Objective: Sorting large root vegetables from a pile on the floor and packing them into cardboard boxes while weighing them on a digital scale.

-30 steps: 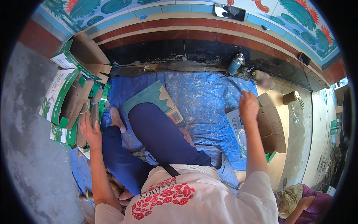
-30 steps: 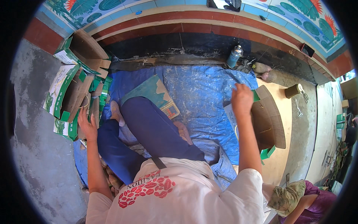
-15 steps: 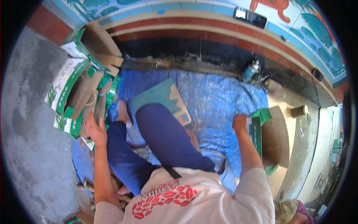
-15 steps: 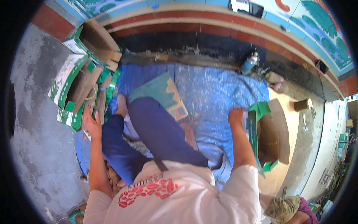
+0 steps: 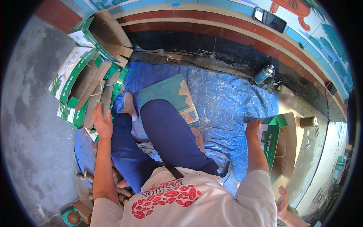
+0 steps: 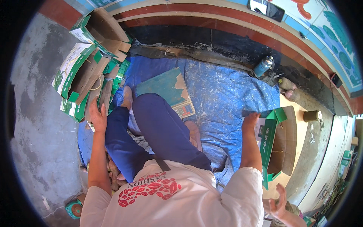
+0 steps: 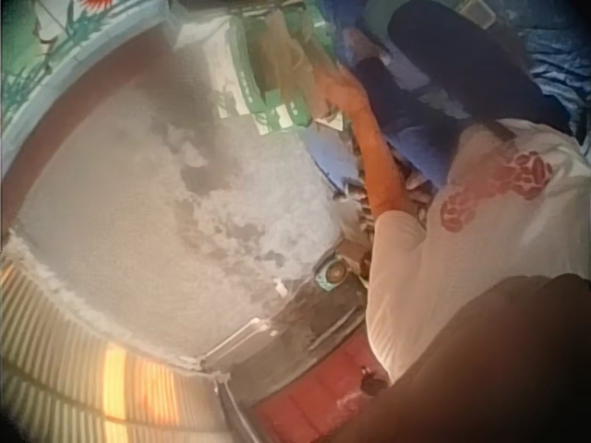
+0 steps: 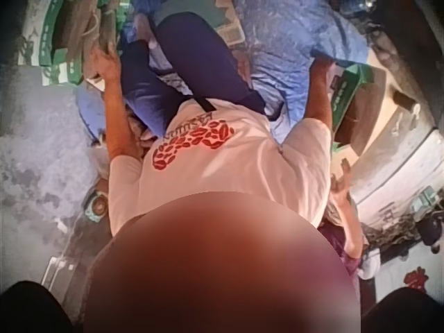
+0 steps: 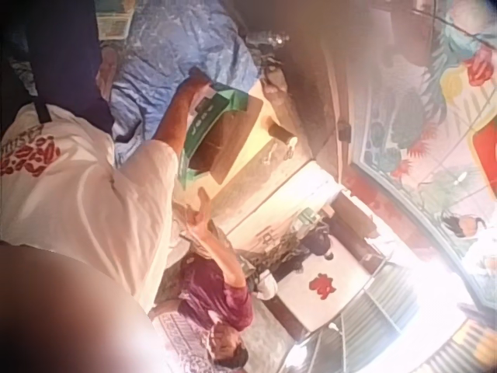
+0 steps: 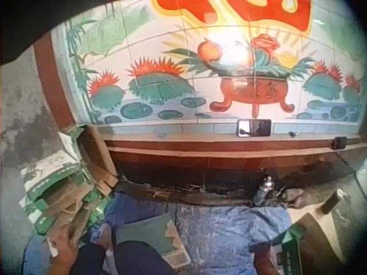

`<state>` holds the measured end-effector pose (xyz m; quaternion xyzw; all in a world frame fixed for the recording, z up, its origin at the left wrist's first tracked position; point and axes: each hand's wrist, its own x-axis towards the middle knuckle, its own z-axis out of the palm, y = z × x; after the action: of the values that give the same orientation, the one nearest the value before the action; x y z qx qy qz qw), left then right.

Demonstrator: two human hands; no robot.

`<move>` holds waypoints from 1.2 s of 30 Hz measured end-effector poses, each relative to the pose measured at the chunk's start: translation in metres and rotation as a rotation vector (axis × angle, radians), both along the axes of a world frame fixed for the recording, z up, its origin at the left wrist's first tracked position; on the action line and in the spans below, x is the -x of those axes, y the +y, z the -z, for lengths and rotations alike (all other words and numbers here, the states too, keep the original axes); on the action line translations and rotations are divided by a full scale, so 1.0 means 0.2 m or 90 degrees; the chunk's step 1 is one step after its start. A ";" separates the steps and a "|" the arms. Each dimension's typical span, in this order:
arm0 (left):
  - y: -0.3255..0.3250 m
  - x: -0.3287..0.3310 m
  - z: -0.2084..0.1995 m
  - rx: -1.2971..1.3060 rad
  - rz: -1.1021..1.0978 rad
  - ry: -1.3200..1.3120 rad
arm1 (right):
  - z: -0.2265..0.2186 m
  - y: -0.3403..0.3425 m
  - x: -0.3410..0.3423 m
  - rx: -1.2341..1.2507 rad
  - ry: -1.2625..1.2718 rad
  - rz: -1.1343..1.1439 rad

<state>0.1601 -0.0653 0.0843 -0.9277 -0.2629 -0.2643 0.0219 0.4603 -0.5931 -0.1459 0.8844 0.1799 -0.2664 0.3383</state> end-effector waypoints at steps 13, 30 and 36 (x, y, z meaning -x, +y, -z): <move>-0.01 0.05 -0.02 0.002 -0.014 -0.061 | -0.07 -0.46 -0.18 -0.043 -0.100 0.165; 0.03 0.10 -0.02 0.075 -0.085 -0.137 | -0.71 0.87 -0.26 -0.797 -0.130 -0.168; 0.06 0.17 -0.01 0.085 -0.118 -0.160 | -1.38 1.55 0.10 -1.048 -0.003 -0.333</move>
<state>0.1254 -0.0530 0.0868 -0.8583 -0.3652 -0.3573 -0.0486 0.4406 -0.2840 0.1302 0.7789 0.5125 0.0368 -0.3595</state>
